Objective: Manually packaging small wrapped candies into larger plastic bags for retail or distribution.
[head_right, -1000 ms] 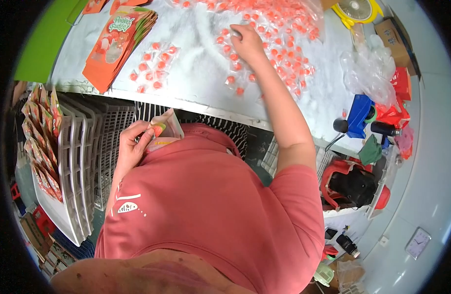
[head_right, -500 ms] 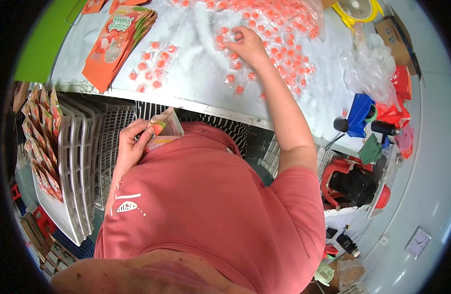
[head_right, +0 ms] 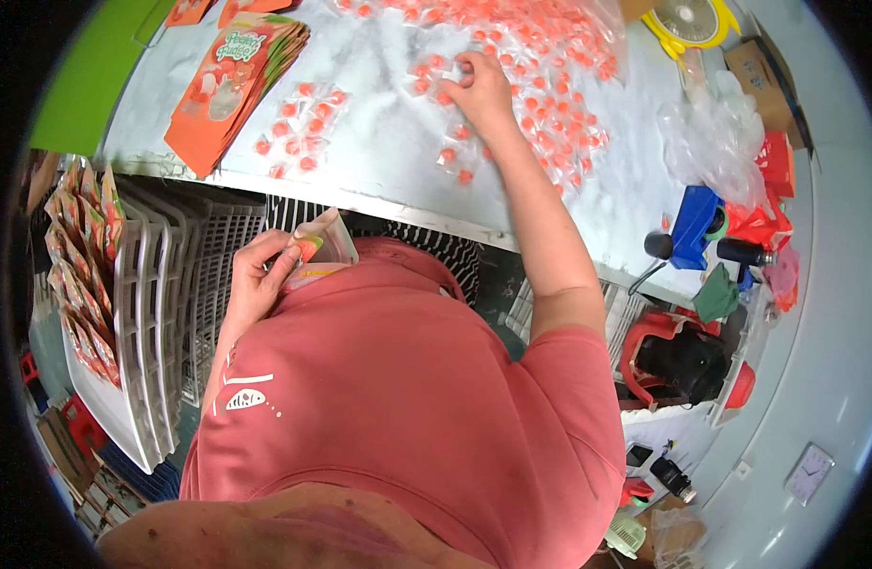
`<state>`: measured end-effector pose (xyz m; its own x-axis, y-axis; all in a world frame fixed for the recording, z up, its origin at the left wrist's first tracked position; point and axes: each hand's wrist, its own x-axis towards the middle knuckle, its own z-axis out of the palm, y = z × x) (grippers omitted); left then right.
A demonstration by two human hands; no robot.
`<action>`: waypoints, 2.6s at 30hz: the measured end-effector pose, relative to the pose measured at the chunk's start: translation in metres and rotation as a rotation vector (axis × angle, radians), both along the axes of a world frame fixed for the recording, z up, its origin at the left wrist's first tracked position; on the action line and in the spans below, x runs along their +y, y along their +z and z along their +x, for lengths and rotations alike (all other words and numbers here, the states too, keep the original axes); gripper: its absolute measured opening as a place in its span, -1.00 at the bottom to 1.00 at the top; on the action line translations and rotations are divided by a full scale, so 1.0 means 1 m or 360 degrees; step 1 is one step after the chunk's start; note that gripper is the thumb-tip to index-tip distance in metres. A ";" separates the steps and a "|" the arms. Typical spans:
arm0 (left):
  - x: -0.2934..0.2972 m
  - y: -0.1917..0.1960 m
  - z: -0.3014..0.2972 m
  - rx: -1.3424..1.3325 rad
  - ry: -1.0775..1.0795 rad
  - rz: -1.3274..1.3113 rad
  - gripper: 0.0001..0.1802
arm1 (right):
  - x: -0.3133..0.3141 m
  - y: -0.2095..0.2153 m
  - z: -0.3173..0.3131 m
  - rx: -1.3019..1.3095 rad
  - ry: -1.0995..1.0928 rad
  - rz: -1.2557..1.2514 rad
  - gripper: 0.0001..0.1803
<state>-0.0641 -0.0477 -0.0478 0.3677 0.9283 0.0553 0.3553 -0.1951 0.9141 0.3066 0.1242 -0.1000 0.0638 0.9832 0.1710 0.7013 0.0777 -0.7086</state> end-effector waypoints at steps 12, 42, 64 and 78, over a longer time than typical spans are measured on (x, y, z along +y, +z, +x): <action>-0.003 0.001 0.002 0.0005 0.0004 -0.0022 -0.84 | 0.017 -0.002 -0.035 -0.0190 0.0406 -0.0174 -0.16; -0.001 0.003 0.006 0.0027 -0.0053 -0.0079 -0.85 | -0.129 0.007 0.019 -0.0809 -0.0266 0.0108 -0.65; 0.000 0.006 0.011 0.0049 -0.0056 -0.0014 -0.85 | -0.124 0.024 0.015 -0.0810 -0.0110 0.0246 -0.79; -0.001 0.005 0.012 0.0048 -0.0064 -0.0055 -0.85 | -0.096 0.009 0.018 -0.1156 -0.0210 0.0517 -0.77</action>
<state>-0.0525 -0.0487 -0.0424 0.4058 0.9139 0.0117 0.3754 -0.1784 0.9095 0.3249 0.0280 -0.0910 -0.0608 0.8693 0.4906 0.9959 0.0858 -0.0286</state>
